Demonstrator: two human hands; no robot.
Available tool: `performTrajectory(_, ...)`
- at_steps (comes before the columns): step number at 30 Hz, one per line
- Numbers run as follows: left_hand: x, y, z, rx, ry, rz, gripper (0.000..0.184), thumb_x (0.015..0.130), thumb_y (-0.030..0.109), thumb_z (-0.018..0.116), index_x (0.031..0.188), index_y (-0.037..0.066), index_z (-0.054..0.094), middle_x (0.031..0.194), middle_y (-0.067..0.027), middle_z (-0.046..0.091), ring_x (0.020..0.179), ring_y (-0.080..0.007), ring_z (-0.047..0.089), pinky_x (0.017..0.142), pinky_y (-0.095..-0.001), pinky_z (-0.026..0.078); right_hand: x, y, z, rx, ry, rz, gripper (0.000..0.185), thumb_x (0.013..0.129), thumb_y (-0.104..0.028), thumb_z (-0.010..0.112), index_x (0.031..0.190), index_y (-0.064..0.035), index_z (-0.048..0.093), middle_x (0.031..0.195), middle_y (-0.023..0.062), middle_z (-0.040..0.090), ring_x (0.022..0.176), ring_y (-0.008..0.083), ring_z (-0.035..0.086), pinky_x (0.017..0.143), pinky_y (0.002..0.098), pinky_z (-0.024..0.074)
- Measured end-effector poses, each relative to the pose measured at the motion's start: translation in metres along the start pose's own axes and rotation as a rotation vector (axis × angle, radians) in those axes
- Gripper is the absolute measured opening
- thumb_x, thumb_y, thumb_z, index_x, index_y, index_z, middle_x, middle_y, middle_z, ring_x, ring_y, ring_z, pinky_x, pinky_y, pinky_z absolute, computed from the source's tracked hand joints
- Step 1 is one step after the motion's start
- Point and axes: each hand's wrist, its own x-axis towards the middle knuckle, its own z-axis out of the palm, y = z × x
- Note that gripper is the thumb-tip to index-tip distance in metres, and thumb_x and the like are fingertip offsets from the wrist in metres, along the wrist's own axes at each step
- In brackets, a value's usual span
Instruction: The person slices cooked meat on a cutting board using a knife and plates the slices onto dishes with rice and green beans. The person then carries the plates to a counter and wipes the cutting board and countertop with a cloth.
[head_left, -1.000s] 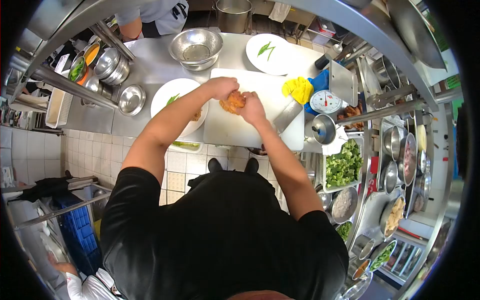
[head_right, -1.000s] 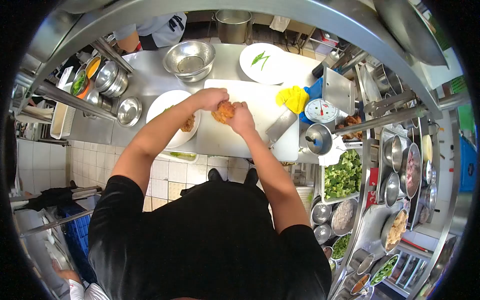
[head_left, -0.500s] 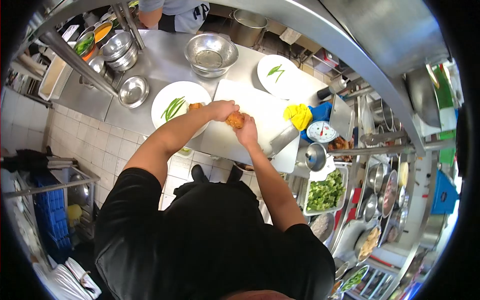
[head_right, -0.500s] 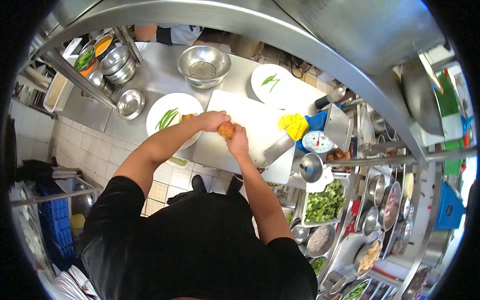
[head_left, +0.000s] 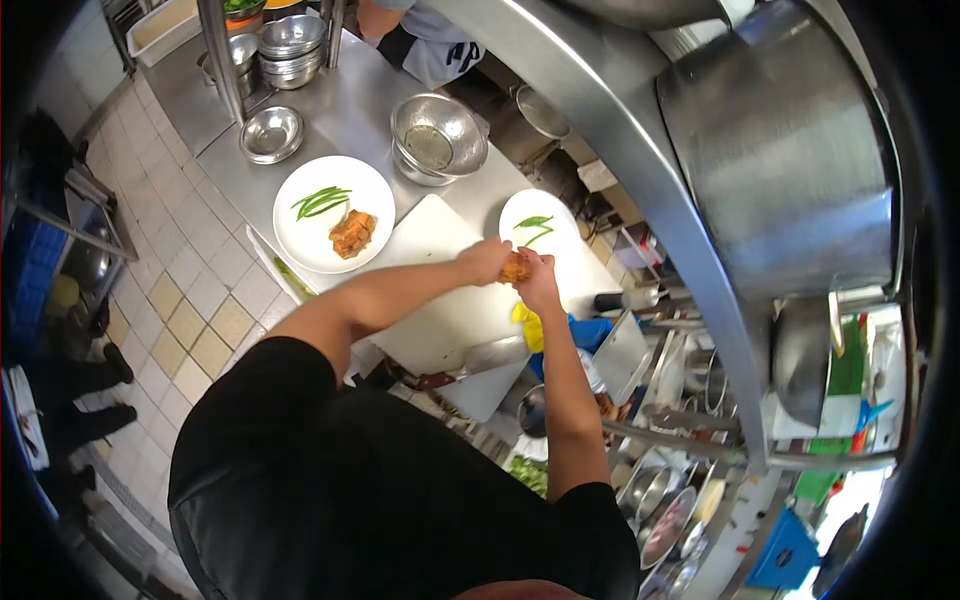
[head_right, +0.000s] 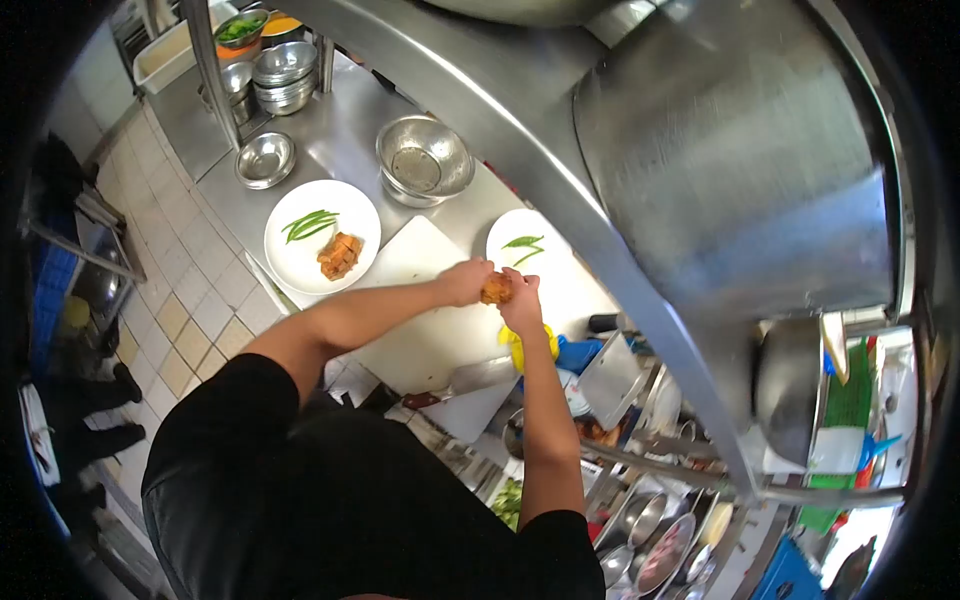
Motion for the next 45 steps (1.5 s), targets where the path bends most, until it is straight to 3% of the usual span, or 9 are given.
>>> performTrajectory(8, 0.082, 0.056, 0.073, -0.261, 0.149, -0.283, 0.029, 0.087, 0.018, 0.06, 0.111, 0.002, 0.058, 0.116, -0.0202, 0.056, 0.104, -0.0367, 0.063, 0.083, -0.0456, 0.053, 0.053, 0.118, -0.014, -0.235, -0.111, -0.053, 0.084, 0.075, 0.005, 0.058, 0.151, -0.0023, 0.024, 0.106, 0.0199, 0.06, 0.109, 0.0392, 0.05, 0.098, 0.0425, 0.0433)
performTrajectory(16, 0.105, 0.062, 0.103, -0.44, 0.318, -0.428, 0.033, 0.087, 0.018, 0.058, 0.113, 0.0, 0.051, 0.104, -0.0242, 0.063, 0.097, -0.0406, 0.064, 0.081, -0.0516, 0.051, 0.066, 0.152, -0.006, -0.253, -0.191, -0.178, 0.113, 0.068, -0.02, 0.081, 0.151, 0.0045, 0.009, 0.112, 0.0146, 0.067, 0.117, 0.0396, 0.047, 0.103, 0.0431, 0.0392)
performTrajectory(20, 0.117, 0.041, 0.138, -0.565, 0.392, -0.232, 0.055, 0.083, 0.024, 0.066, 0.121, -0.003, 0.037, 0.103, -0.0322, 0.061, 0.096, -0.0457, 0.063, 0.08, -0.0523, 0.051, 0.069, 0.131, -0.025, 0.235, -0.336, 0.096, 0.118, 0.069, -0.02, 0.08, 0.15, 0.0059, -0.002, 0.113, 0.0155, 0.066, 0.117, 0.0384, 0.05, 0.104, 0.0429, 0.0387)
performTrajectory(24, 0.136, 0.019, 0.171, -0.677, 0.461, -0.107, 0.065, 0.08, 0.028, 0.07, 0.119, -0.008, 0.033, 0.099, -0.0333, 0.063, 0.094, -0.0453, 0.064, 0.081, -0.0501, 0.051, 0.082, 0.182, -0.008, -0.192, -0.116, -0.011, 0.12, 0.07, -0.021, 0.081, 0.149, 0.0057, -0.006, 0.11, 0.0203, 0.065, 0.123, 0.0352, 0.051, 0.104, 0.0417, 0.0391)
performTrajectory(29, 0.081, 0.046, 0.102, -0.546, 0.339, -0.27, 0.052, 0.081, 0.024, 0.067, 0.114, -0.006, 0.039, 0.098, -0.0289, 0.065, 0.096, -0.0423, 0.064, 0.082, -0.0485, 0.051, 0.098, 0.223, -0.016, 0.234, 0.089, 0.155, 0.079, 0.077, -0.019, 0.069, 0.141, 0.009, 0.031, 0.132, 0.0247, 0.052, 0.125, 0.0338, 0.05, 0.1, 0.0438, 0.043)
performTrajectory(32, 0.027, 0.044, 0.078, -0.571, 0.394, -0.239, 0.03, 0.086, 0.015, 0.061, 0.106, 0.0, 0.046, 0.095, -0.0234, 0.066, 0.093, -0.0373, 0.066, 0.08, -0.0459, 0.051, 0.085, 0.228, -0.006, 0.801, 0.287, 0.998, 0.057, 0.082, -0.024, 0.058, 0.133, 0.0001, 0.046, 0.139, 0.0198, 0.047, 0.121, 0.0322, 0.052, 0.095, 0.0471, 0.0461)
performTrajectory(34, -0.023, 0.037, 0.066, -0.583, 0.403, -0.228, 0.022, 0.088, 0.014, 0.059, 0.105, 0.003, 0.049, 0.095, -0.0196, 0.067, 0.09, -0.0353, 0.067, 0.078, -0.0439, 0.052, 0.067, 0.214, 0.018, 1.205, 0.292, 1.105, 0.053, 0.085, -0.028, 0.05, 0.133, -0.0066, 0.048, 0.136, 0.0164, 0.05, 0.119, 0.0314, 0.053, 0.093, 0.0486, 0.0468)
performTrajectory(39, -0.156, -0.025, 0.057, -0.789, 0.475, -0.462, 0.019, 0.096, 0.022, 0.055, 0.101, 0.005, 0.049, 0.081, -0.01, 0.064, 0.075, -0.018, 0.066, 0.062, -0.0368, 0.053, 0.047, 0.152, 0.045, 1.361, 0.302, 1.092, 0.043, 0.091, -0.032, 0.045, 0.13, -0.0142, 0.05, 0.129, 0.0117, 0.053, 0.114, 0.0315, 0.054, 0.093, 0.0501, 0.0472)
performTrajectory(45, -0.241, -0.104, -0.027, -1.017, 1.169, -1.053, 0.044, 0.098, 0.046, 0.05, 0.089, 0.004, 0.039, 0.073, -0.0112, 0.057, 0.039, -0.0189, 0.052, 0.035, -0.0336, 0.046, 0.045, 0.196, 0.075, 1.376, 0.289, 0.948, 0.042, 0.099, -0.042, 0.048, 0.131, -0.0151, 0.049, 0.124, 0.011, 0.059, 0.106, 0.0306, 0.061, 0.086, 0.0451, 0.053)
